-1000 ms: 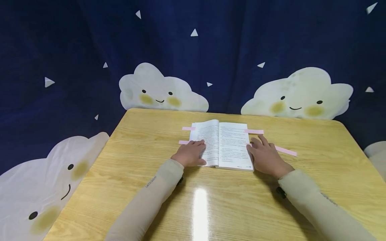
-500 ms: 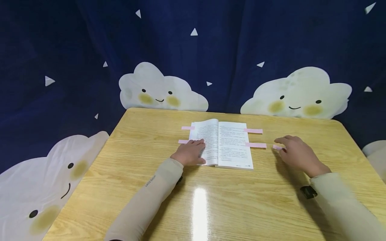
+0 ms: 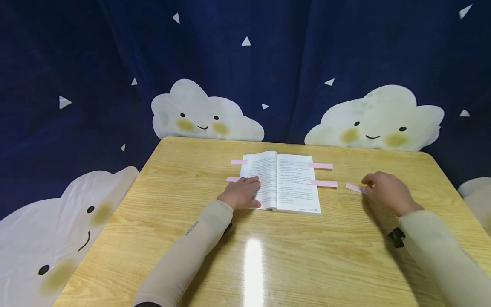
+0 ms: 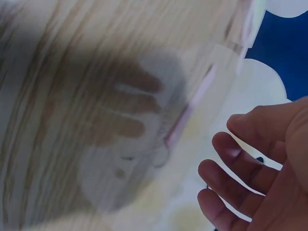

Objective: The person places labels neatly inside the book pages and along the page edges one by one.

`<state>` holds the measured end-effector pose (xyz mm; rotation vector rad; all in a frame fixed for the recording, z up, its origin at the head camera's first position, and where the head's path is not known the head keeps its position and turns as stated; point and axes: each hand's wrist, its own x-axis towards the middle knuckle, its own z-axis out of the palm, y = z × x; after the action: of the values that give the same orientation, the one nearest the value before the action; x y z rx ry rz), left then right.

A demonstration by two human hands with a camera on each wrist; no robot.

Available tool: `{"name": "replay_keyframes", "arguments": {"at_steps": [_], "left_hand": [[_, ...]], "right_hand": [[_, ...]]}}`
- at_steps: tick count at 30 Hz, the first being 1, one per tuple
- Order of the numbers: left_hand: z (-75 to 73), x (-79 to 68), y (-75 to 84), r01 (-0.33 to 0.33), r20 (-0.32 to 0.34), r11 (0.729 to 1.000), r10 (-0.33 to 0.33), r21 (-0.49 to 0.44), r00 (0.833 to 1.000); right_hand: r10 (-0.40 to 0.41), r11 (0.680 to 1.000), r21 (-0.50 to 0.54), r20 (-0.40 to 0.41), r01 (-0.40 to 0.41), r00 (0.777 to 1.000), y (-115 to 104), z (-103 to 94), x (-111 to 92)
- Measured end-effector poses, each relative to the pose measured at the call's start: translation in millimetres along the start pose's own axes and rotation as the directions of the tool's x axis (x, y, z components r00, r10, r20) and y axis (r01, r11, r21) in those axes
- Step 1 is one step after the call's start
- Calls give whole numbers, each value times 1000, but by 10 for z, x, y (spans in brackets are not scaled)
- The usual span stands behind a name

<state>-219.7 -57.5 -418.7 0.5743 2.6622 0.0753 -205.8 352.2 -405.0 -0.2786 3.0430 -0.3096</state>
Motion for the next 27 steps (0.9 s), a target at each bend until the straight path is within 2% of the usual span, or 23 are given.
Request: {"name": "replay_keyframes", "arguments": {"at_steps": [4,18,27], "left_hand": [[-2,-3,2,4,2,1000,-4,-13,1000],[-11,4,8,3,3,1000,-3,-10,1000],[-26,-3,2,1,-5,1000,-1,-16,1000]], "right_hand": [[41,999,6,22,-41,999,21,65,63],[97,995,19,80,-99,992,46,167,146],[124,990,47,134,-131,983,72,158,230]]}}
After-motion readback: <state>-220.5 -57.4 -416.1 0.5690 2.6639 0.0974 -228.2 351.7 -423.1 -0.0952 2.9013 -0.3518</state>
